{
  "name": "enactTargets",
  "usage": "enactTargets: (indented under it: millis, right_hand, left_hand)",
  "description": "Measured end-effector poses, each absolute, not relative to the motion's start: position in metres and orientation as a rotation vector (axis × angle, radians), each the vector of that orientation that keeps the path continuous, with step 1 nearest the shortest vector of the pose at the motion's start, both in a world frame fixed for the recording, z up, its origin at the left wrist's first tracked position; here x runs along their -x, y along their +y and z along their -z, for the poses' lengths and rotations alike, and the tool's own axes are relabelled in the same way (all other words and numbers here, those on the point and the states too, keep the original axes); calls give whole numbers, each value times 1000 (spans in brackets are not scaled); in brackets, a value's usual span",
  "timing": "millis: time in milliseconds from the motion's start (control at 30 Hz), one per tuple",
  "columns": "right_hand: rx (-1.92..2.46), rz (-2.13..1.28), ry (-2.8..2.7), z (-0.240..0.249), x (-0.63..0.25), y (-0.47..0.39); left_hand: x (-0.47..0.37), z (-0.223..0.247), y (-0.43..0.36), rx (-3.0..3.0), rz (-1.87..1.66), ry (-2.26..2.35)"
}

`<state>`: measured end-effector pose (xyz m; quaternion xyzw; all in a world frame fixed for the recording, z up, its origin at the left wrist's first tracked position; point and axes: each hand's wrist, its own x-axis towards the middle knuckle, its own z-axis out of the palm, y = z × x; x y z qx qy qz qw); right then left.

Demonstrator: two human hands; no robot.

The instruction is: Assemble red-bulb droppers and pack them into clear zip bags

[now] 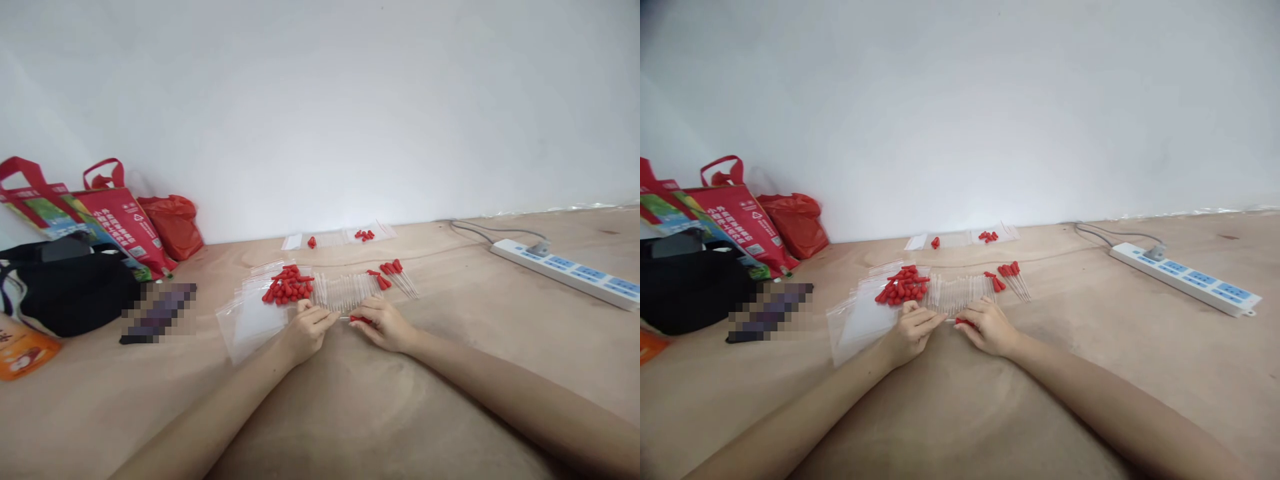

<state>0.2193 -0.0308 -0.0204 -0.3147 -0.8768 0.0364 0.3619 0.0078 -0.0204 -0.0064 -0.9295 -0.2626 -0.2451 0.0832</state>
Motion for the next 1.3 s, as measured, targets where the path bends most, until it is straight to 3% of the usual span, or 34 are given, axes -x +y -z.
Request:
enactTargets:
  millis: [600,933,1100,1300]
  right_hand:
    - [710,-65,-2395,14,-213,-29]
    - [797,-789,-1748,7,-212,-20]
    - [886,-975,-1345,-13,-242,13]
    - [1231,-685,-1460,-30,-311,61]
  left_hand:
    - [-16,3,-29,2806,814,-790]
    - [-17,7,-22,2696,1183,-817]
    - [-12,6,-21,2599,1269,-1035]
    - [-10,10,-18,2624,1117,-1115]
